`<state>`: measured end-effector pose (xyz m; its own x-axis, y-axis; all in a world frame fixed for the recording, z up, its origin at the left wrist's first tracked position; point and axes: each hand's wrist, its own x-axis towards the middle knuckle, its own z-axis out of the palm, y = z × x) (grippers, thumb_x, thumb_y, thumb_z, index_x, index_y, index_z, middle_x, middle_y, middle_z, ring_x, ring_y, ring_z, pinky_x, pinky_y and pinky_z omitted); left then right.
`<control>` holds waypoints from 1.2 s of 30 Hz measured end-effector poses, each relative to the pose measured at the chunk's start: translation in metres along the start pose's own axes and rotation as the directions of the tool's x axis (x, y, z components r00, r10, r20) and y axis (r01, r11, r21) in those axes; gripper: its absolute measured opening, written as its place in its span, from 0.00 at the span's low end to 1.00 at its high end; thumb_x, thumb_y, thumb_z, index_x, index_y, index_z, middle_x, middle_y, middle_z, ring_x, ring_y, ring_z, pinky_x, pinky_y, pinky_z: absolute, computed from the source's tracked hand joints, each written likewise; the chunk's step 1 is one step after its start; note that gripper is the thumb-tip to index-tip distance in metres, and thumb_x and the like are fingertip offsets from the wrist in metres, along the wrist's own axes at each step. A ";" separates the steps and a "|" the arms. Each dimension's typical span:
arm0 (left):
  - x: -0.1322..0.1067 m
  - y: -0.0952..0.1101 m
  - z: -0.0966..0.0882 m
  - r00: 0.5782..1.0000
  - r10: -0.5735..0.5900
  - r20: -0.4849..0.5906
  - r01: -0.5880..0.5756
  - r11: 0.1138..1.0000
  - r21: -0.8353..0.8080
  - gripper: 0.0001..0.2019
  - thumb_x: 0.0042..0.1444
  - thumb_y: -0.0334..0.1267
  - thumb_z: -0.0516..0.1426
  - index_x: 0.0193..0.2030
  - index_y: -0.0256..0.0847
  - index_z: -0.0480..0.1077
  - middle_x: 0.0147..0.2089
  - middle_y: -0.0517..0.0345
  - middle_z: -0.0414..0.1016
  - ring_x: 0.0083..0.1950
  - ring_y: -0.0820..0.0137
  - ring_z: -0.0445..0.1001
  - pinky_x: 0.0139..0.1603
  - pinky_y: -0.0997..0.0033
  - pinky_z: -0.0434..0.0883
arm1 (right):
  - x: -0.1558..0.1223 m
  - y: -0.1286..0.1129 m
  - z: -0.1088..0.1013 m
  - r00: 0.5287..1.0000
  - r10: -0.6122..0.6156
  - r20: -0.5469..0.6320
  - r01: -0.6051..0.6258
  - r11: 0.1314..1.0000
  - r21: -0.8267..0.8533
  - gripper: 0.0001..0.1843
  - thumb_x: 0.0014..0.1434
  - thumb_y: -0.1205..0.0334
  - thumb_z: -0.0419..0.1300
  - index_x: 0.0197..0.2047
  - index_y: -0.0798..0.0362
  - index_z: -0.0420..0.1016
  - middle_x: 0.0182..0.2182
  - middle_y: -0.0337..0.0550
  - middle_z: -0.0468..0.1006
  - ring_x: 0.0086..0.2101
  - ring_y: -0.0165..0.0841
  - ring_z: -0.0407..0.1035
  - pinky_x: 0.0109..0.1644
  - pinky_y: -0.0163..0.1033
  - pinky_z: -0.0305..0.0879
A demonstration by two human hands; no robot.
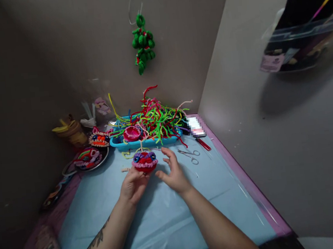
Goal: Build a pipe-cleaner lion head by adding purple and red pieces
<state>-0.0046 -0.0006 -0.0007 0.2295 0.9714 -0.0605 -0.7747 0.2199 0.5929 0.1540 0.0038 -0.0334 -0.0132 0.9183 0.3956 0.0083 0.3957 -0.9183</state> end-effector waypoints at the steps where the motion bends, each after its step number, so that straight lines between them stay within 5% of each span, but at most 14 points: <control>1: -0.001 -0.002 0.001 1.000 -0.011 0.001 0.011 1.000 0.020 0.22 0.39 0.23 0.60 0.45 0.36 0.71 0.45 0.48 0.77 0.50 0.57 0.73 0.57 0.55 0.63 | -0.002 -0.002 0.003 0.999 0.009 0.048 -0.009 1.000 0.002 0.40 0.49 0.49 0.66 0.61 0.43 0.52 0.62 0.49 0.53 0.61 0.43 0.51 0.61 0.50 0.54; 5: -0.002 -0.008 0.002 0.999 -0.036 0.008 0.036 0.998 0.060 0.24 0.40 0.23 0.62 0.47 0.37 0.70 0.45 0.50 0.77 0.49 0.60 0.74 0.56 0.60 0.64 | -0.004 -0.006 0.009 0.987 0.081 0.139 -0.087 0.996 0.032 0.41 0.51 0.57 0.66 0.63 0.43 0.49 0.64 0.49 0.51 0.60 0.41 0.54 0.62 0.50 0.54; 9: -0.002 -0.011 0.003 0.998 -0.045 0.035 0.041 0.994 0.102 0.24 0.42 0.25 0.64 0.49 0.38 0.69 0.47 0.49 0.76 0.50 0.61 0.73 0.56 0.62 0.64 | -0.002 -0.003 0.009 0.992 0.100 0.072 -0.103 0.994 0.033 0.38 0.52 0.62 0.64 0.61 0.44 0.50 0.61 0.50 0.57 0.58 0.41 0.58 0.60 0.50 0.58; 27: 0.003 -0.021 -0.004 0.977 0.082 -0.195 -0.034 0.971 0.238 0.20 0.37 0.32 0.69 0.41 0.36 0.73 0.33 0.54 0.78 0.34 0.69 0.76 0.41 0.71 0.68 | -0.006 0.000 0.014 0.989 0.143 0.037 -0.144 0.990 0.011 0.40 0.51 0.58 0.65 0.62 0.46 0.49 0.59 0.51 0.60 0.56 0.42 0.61 0.59 0.51 0.59; 36: 0.004 -0.006 -0.010 0.986 -0.094 0.138 0.004 0.840 0.542 0.13 0.48 0.37 0.63 0.43 0.39 0.76 0.40 0.48 0.78 0.42 0.60 0.75 0.48 0.62 0.67 | 0.001 0.011 0.001 0.981 0.185 0.051 -0.184 0.983 -0.023 0.43 0.47 0.59 0.67 0.62 0.46 0.50 0.55 0.50 0.65 0.53 0.41 0.64 0.57 0.50 0.61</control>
<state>-0.0052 0.0028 -0.0125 0.3802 0.9249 -0.0042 -0.3307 0.1402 0.9333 0.1535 0.0094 -0.0430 -0.0624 0.9741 0.2174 0.0340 0.2197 -0.9750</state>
